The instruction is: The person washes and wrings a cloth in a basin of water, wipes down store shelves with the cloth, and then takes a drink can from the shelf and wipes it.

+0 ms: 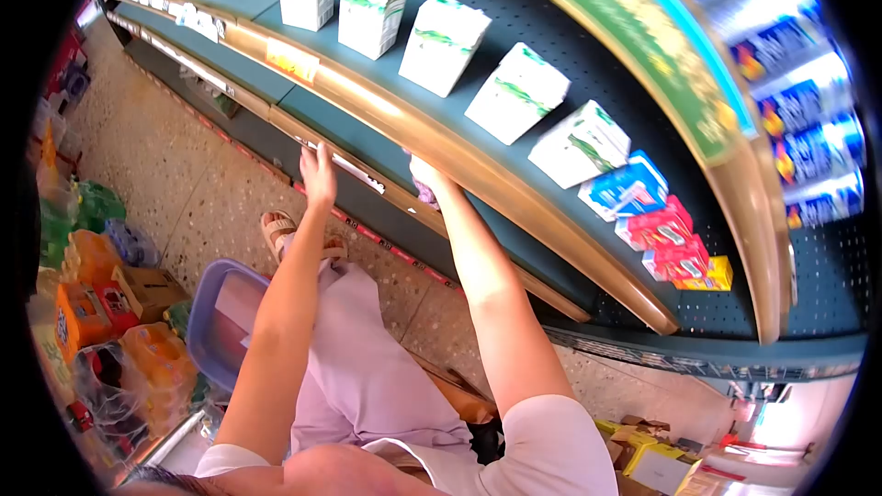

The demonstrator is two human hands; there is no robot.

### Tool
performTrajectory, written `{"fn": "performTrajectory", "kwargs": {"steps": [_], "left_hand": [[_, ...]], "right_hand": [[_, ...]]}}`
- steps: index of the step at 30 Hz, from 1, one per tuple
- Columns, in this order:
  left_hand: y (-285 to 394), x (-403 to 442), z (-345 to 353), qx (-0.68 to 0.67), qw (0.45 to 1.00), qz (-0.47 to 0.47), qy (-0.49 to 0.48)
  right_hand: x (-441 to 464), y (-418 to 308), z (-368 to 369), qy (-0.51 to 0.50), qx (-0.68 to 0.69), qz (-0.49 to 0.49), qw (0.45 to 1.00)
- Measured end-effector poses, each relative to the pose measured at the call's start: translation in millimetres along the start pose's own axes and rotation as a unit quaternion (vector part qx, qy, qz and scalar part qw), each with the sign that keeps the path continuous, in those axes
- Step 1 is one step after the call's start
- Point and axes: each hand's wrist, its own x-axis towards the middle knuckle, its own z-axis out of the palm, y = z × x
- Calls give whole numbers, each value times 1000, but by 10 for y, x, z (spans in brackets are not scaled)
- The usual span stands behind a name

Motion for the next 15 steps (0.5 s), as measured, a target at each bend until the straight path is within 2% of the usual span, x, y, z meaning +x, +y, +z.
{"fn": "performTrajectory", "kwargs": {"steps": [1,2,3,5,7,8,9,11,12,15], "left_hand": [[-79,-2,-233,-13,999,-13,-37],[-221,-25,-453,-27,998,-4,-63],[3,-465,-542,-75,993,26,-91],[-394,-836,-1157,-1,993,-44,-106],[-475,-1202,-1708,-140,982,-72,-102],[-705,-1191,-1892,-143,984,-82,-66],[-978,-1179,-2034,-148,984,-97,-30],[-1317,-1287,-2387,-190,974,-119,9],[-1412,-1353,-2489,-212,968,-133,30],[-1570,-1654,-2797,-208,964,-166,5]], "right_hand": [[39,60,88,-62,36,5,997],[-240,15,-281,-41,16,-64,997],[-551,-105,-698,-16,-6,-132,991],[-920,112,-776,-44,-13,-160,986],[-1252,340,-960,-87,-89,-86,989],[-1236,415,-1054,-121,-188,-19,975],[-1519,189,-1338,-79,-152,12,985],[-1851,98,-1485,24,-178,-22,983],[-1962,-54,-1541,29,-161,-51,985],[-2414,-790,-1599,27,-86,-141,986]]}}
